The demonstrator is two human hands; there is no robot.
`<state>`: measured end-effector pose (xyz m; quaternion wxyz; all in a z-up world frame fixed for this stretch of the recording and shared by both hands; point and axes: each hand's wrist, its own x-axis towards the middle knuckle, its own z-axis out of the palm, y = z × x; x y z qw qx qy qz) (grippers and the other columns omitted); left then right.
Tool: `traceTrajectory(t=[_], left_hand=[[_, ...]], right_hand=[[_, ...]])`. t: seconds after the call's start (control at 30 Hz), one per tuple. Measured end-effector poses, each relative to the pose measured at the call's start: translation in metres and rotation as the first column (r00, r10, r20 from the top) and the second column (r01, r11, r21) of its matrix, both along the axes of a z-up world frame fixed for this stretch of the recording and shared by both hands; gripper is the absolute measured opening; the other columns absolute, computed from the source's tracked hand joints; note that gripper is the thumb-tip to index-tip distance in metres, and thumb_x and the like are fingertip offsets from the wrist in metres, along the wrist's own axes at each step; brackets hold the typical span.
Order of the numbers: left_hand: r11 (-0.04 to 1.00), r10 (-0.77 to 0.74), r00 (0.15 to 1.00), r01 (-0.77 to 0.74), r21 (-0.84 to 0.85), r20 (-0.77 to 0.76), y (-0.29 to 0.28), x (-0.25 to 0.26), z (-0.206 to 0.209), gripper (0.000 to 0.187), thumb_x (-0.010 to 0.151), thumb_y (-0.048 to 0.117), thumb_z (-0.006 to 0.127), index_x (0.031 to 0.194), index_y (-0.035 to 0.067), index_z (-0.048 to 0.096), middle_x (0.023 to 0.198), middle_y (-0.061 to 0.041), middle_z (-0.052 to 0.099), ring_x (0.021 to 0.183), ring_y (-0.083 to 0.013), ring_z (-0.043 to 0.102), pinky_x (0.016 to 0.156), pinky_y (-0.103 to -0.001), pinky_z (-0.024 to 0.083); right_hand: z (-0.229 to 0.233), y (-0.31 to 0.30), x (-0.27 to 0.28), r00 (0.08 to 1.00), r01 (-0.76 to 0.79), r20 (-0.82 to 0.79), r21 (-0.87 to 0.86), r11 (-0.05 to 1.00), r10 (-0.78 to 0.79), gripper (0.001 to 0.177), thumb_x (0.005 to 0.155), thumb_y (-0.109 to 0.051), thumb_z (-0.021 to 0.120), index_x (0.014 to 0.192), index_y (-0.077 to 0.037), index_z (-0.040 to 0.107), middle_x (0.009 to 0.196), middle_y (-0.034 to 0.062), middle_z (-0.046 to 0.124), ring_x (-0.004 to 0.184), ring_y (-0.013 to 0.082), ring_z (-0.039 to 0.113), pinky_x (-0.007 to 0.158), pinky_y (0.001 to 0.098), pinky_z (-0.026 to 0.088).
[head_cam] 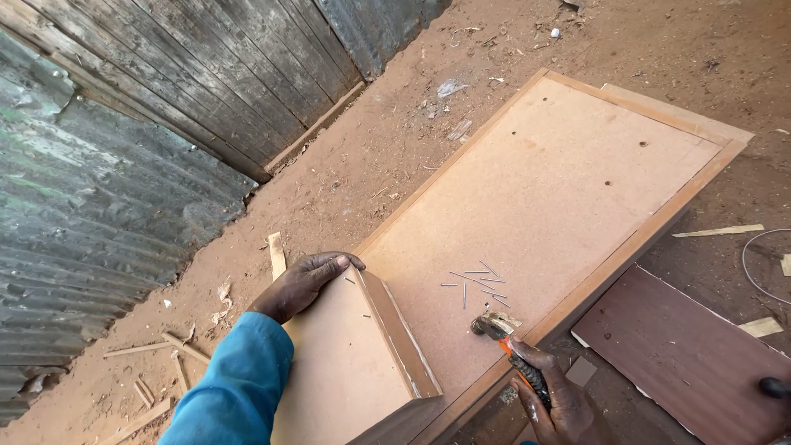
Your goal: The person is assembling a wooden furniture component by hammering nails into pre-cut boards on a dirt floor.
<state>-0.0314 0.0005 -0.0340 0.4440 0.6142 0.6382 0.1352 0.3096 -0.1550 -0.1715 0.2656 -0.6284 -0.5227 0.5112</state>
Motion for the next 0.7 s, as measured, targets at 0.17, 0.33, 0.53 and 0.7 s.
traceTrajectory(t=[0.17,0.33,0.53,0.7], left_hand=[[1.0,-0.02,0.999,0.021,0.008,-0.041,-0.003,0.008,0.012,0.039,0.091,0.041,0.047,0.101,0.016,0.075,0.107,0.002,0.069,0.1,-0.0104,0.06,0.09,-0.025,0.046],[0.995,0.07,0.991,-0.06,-0.084,0.111,0.002,-0.001,-0.003,0.037,0.091,0.036,0.051,0.101,0.009,0.073,0.092,-0.002,0.069,0.085,-0.013,0.063,0.074,-0.028,0.054],[0.998,0.048,0.998,-0.046,-0.047,0.04,0.001,0.0,0.003,0.039,0.091,0.039,0.049,0.101,0.01,0.073,0.1,-0.002,0.07,0.094,-0.0128,0.063,0.083,-0.027,0.051],[0.999,0.043,0.999,-0.044,-0.028,-0.022,0.0,0.003,0.006,0.04,0.089,0.042,0.049,0.101,0.013,0.075,0.101,0.0,0.071,0.093,-0.0105,0.062,0.084,-0.025,0.05]], right_hand=[[0.012,0.008,-0.004,0.992,0.01,-0.127,0.022,1.0,-0.007,0.054,0.082,-0.029,0.057,0.136,-0.037,0.049,0.144,-0.007,0.053,0.122,0.0096,0.062,0.092,0.0243,0.051],[0.05,0.03,-0.044,0.84,0.103,-0.524,-0.1,0.99,-0.14,0.051,0.082,-0.03,0.061,0.133,-0.023,0.055,0.065,0.0035,0.057,0.043,0.0129,0.045,0.042,0.0259,0.041],[0.068,0.051,-0.094,0.601,0.052,-0.76,-0.27,0.961,-0.246,0.054,0.083,-0.027,0.062,0.135,-0.02,0.049,0.06,0.0056,0.044,0.04,0.0126,0.039,0.032,0.0246,0.034],[0.076,0.051,-0.102,0.654,0.05,-0.725,-0.244,0.968,-0.216,0.045,0.085,-0.029,0.06,0.128,-0.019,0.055,0.071,0.0064,0.046,0.038,0.0134,0.037,0.034,0.0259,0.033]])
